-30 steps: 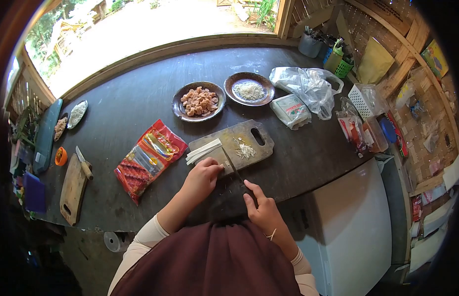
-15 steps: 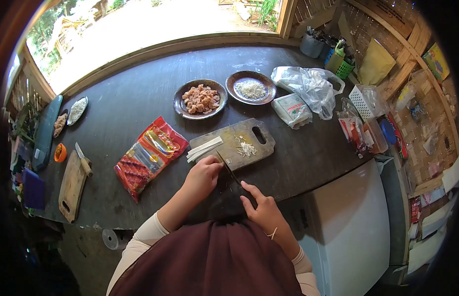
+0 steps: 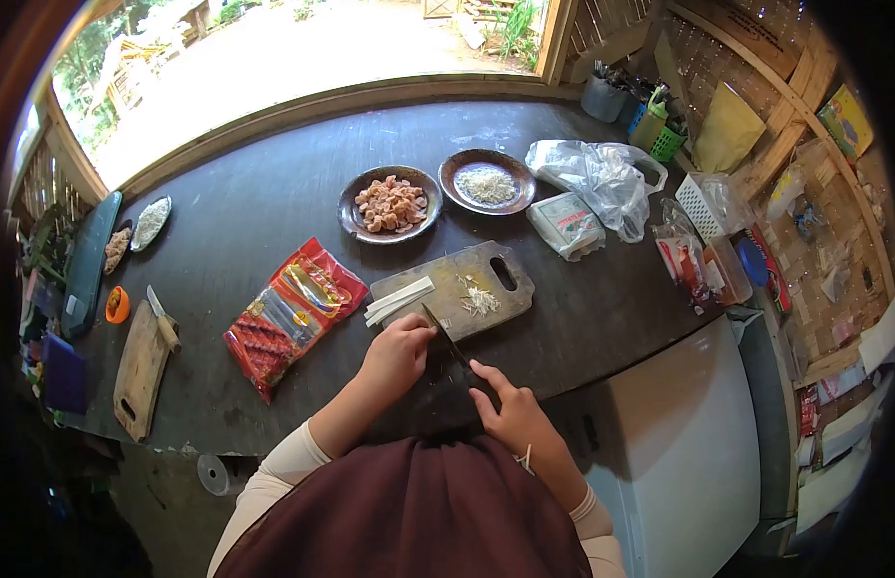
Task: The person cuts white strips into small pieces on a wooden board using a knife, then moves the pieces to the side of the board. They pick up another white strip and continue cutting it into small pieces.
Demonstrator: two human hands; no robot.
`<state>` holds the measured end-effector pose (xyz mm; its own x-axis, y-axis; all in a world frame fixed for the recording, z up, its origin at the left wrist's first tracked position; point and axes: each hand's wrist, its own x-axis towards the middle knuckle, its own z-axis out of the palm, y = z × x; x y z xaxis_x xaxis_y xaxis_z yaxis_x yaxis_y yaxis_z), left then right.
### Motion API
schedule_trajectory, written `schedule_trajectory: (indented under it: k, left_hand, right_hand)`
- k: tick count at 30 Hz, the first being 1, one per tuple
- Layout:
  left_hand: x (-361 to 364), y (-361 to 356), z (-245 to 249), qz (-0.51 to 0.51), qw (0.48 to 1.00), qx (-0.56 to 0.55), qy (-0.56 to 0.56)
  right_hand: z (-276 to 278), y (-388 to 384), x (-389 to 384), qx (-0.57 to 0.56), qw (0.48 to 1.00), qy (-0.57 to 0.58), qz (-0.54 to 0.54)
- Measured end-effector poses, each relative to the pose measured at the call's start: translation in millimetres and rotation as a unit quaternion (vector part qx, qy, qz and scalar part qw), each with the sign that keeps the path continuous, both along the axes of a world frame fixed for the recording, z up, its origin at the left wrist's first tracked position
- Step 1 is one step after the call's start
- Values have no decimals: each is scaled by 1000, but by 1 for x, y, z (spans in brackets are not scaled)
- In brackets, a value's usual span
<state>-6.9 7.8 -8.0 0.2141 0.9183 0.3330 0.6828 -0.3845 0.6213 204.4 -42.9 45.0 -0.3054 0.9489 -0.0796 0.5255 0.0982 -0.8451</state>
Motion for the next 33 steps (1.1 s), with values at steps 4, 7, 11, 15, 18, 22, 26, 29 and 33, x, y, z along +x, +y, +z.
schedule_trajectory:
  k: [4,7,11,15,18,22,26,29,33]
  left_hand:
    - [-1,-4,4,-4,1000,5,28]
    - [-2,-3,5,-6,998,5,55]
    - [-1,-5,3,3,998,-3,58]
    - [-4,-6,8,4,998,-6,59]
    - [-5,-4,8,-8,997,6,78]
    - [-5,-5,10,-6,996,14,92]
    - [-5,-5,11,-6,995,12,99]
    - [-4,-3,4,-4,995,11,96]
    - [-4,-3,4,-1,995,6,95]
  right_hand:
    - [-1,2,-6,0,1000,5,-12]
    - [-6,-6,0,17,1000,2,-14]
    - [-2,-8,-1,-46,999,-11,-25]
    - [-5,-7,-4,-21,999,-2,-36]
    - [1,-9,-3,-24,999,-4,-47]
    - [4,-13,-1,-29,999,3,-39]
    - [5,-15,0,-39,999,6,-36]
    - [0,-15,1,-22,999,19,-25]
    - [-3,-14,1,-6,1000,18,-21]
